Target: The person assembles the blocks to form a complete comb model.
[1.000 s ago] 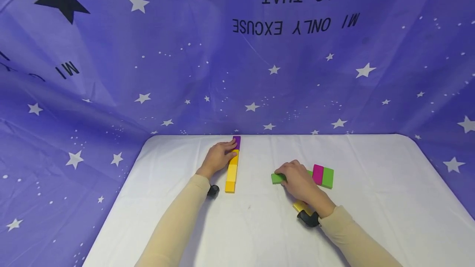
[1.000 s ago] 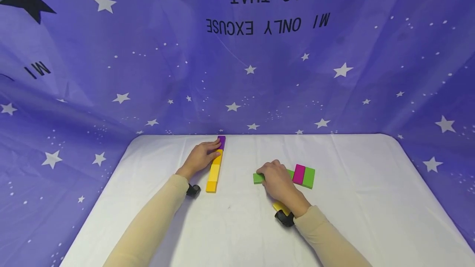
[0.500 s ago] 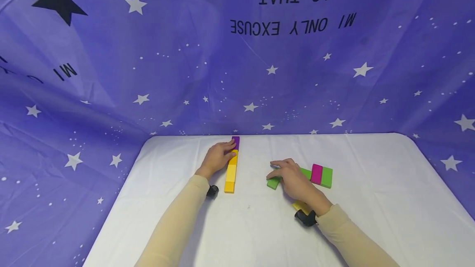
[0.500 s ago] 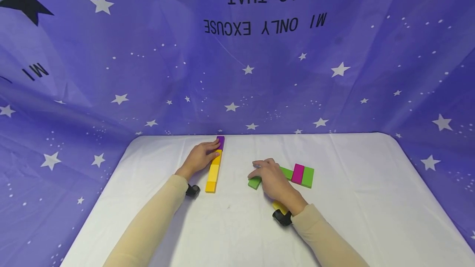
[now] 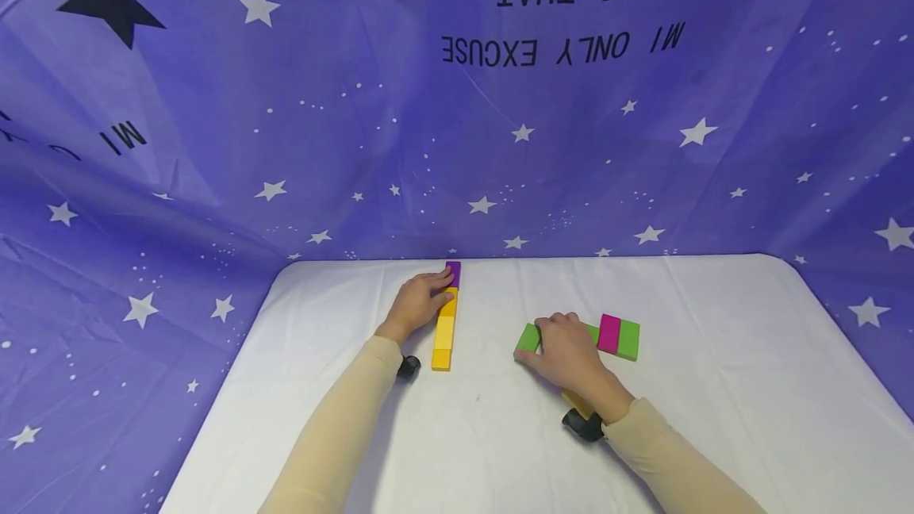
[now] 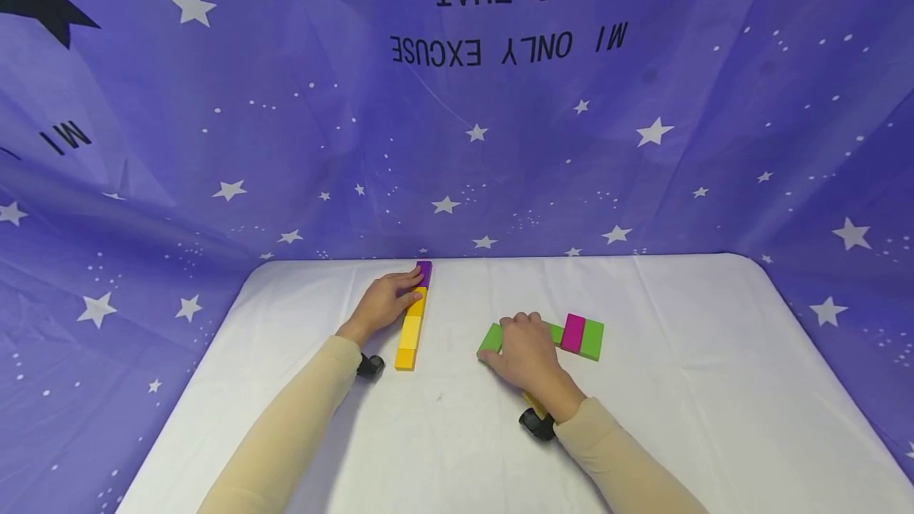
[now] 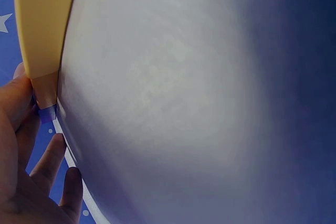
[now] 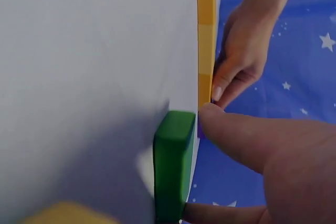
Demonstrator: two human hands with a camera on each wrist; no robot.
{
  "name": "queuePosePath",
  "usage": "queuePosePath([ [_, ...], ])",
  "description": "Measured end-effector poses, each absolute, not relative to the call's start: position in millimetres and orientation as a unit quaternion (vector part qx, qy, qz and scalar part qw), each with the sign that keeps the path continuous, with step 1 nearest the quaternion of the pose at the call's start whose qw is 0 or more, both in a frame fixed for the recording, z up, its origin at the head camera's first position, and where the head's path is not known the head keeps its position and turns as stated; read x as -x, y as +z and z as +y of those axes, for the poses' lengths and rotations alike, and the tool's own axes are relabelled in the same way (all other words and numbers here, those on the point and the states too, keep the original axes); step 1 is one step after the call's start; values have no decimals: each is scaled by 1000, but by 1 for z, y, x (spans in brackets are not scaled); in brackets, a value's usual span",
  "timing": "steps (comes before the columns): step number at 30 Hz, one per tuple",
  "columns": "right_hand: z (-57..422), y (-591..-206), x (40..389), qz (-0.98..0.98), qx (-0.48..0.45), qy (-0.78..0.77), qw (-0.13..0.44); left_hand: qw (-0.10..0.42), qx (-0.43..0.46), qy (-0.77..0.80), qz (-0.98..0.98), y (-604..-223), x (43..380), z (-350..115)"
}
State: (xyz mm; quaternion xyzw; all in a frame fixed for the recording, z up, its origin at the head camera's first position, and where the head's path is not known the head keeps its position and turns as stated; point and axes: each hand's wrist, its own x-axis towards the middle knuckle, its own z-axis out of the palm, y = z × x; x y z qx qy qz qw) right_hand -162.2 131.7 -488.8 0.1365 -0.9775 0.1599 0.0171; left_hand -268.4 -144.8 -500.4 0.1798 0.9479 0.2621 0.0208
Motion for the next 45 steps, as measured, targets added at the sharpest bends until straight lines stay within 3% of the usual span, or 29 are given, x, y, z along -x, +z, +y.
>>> queuePosePath([
  [24,118,-494,161,-972,-135,190,21,22,-185,258,948,-501,270,-145],
  [45,90,-472,142,-962,-156,221,29,26,-179,258,949,-498,268,-145],
])
